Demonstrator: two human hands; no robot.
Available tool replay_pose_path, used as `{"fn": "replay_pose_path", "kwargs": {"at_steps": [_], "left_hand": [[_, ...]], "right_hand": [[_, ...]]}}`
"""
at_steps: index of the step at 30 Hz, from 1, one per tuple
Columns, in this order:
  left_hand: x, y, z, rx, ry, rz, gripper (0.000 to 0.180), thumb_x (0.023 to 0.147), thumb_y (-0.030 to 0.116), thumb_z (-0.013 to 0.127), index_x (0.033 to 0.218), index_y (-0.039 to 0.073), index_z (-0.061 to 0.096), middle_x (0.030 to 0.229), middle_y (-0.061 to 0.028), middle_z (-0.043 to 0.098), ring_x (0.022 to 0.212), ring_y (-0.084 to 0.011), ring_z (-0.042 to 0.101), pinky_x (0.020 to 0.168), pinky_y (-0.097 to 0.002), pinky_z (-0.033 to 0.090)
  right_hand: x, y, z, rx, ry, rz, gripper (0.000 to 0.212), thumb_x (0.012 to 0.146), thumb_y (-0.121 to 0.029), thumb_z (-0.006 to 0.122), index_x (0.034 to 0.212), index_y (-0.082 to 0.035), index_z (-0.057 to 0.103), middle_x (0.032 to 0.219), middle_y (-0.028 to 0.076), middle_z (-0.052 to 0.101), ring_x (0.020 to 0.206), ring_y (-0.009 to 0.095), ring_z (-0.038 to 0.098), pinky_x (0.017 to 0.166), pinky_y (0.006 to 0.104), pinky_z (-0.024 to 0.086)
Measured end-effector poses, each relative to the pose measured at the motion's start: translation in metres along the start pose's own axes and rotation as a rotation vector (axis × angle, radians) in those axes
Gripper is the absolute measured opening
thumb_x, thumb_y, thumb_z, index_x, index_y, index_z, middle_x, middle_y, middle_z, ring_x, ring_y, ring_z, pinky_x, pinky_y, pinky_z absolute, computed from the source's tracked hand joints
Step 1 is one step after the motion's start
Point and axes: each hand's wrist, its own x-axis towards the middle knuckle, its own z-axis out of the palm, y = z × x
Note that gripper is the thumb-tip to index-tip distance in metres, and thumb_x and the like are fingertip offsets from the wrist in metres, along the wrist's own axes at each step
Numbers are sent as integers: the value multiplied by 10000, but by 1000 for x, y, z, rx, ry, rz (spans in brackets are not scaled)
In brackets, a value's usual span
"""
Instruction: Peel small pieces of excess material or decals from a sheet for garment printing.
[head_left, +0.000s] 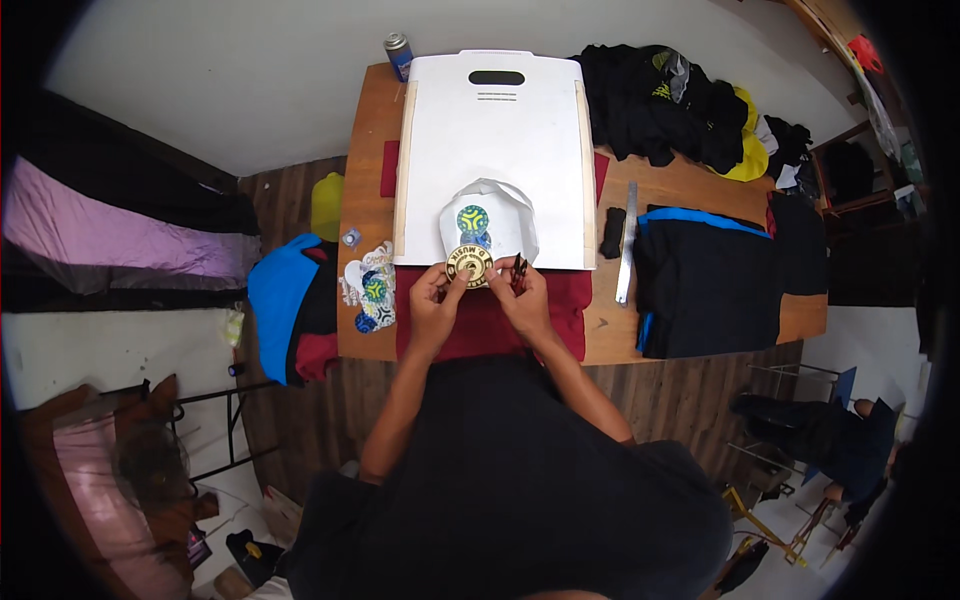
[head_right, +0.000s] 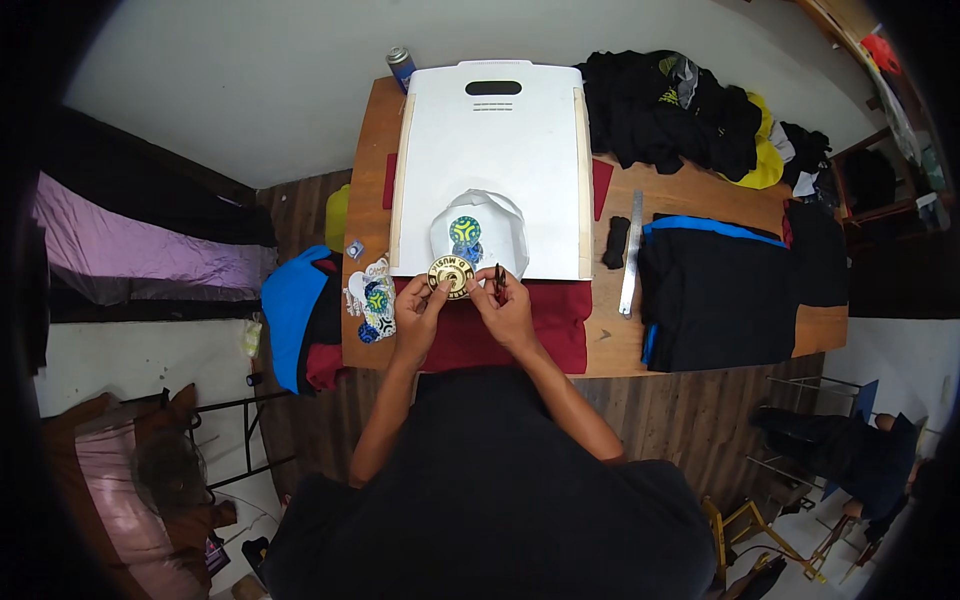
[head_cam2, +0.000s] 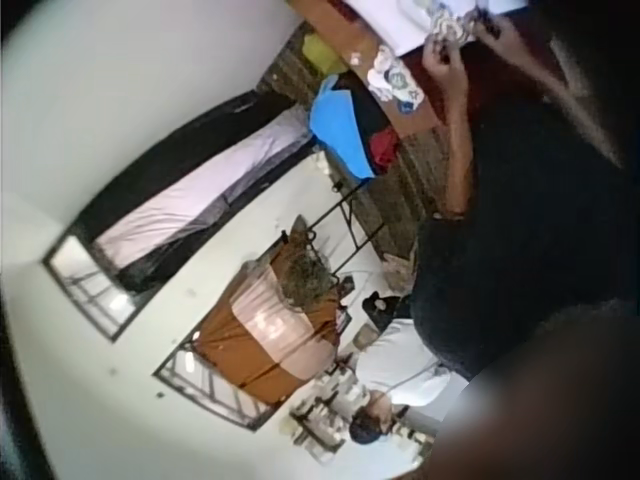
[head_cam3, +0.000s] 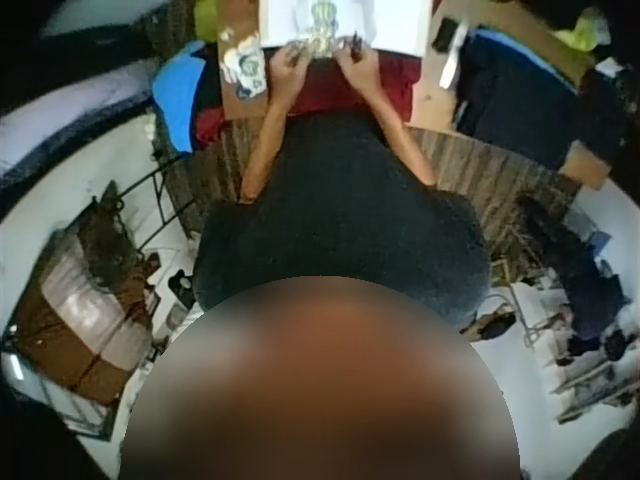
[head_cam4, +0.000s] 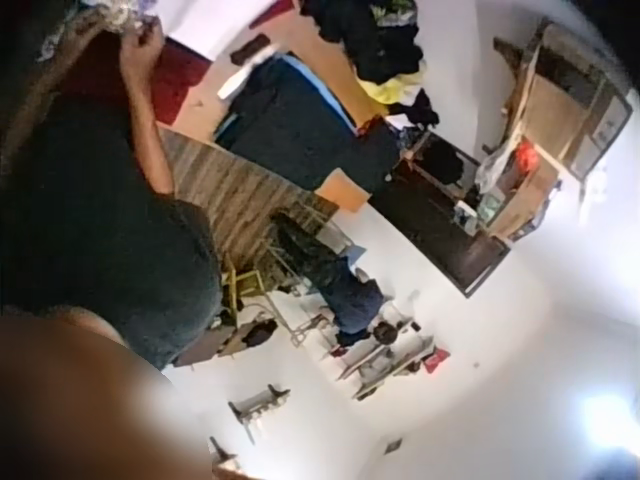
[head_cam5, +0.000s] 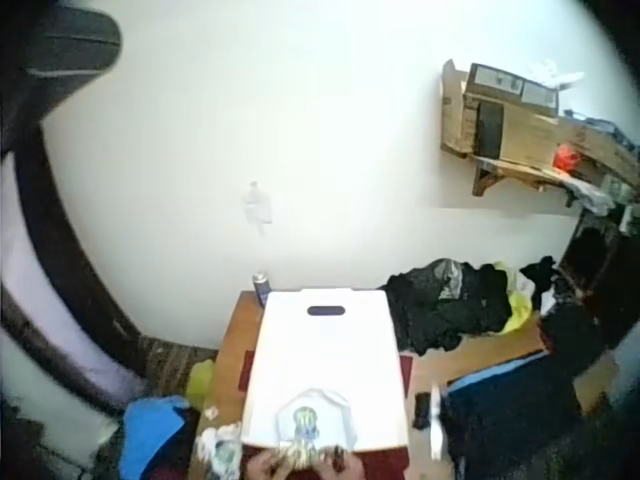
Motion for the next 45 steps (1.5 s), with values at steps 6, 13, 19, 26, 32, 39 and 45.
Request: {"fn": "replay_pose_path", "kwargs": {"at_steps": [6,13,19,26,32,39,45], "left_hand": [[4,2,13,-9,94,17,142,885,92,622,961,-27,624,879,-38,653,781,-67,590,687,-209,469],[11,14,13,-63,98,0,159,884,101,625,968,-34,623,874,-49,658,773,-75,603,682,-211,480],[17,26,21,-37,68,8,161,878,117,639,943,-30,629,836,-39,659,723,-70,598,645,-203,475],[19,27,27,-19,44,15,149,875,118,643,920,-23,631,812,-27,654,711,-55,588,625,-189,462],[20,26,30,-20,34,18,143,875,119,643,901,-21,628,800,-20,649,697,-48,577,612,-188,454],[22,26,31,-26,24,21,145,878,124,641,895,-19,626,797,-22,648,694,-46,575,611,-187,452],[22,23,30,-21,10,12,144,878,126,642,887,-16,623,798,-24,650,699,-49,579,612,-190,455]], "right_hand": [[-4,-3,9,22,-35,-28,99,890,-109,604,940,-34,563,650,-89,411,571,-3,355,508,171,280],[-4,15,-1,382,-271,138,334,1005,-320,300,1088,-43,467,748,15,436,630,82,399,549,224,355],[-8,9,-3,414,-251,201,313,1015,-313,335,979,-40,484,592,-17,357,488,65,319,449,212,294],[-7,16,-9,463,-214,188,314,1009,-323,367,903,-49,476,526,-43,301,437,54,267,434,220,276],[-5,16,-7,455,-216,154,317,1010,-320,365,885,-50,474,517,-44,294,433,55,263,431,223,273],[-4,13,-7,468,-223,153,307,1010,-315,366,889,-53,472,518,-45,293,431,55,264,430,222,269],[-3,3,-6,456,-231,118,300,1011,-307,363,891,-54,471,518,-45,295,429,54,261,430,222,267]]}}
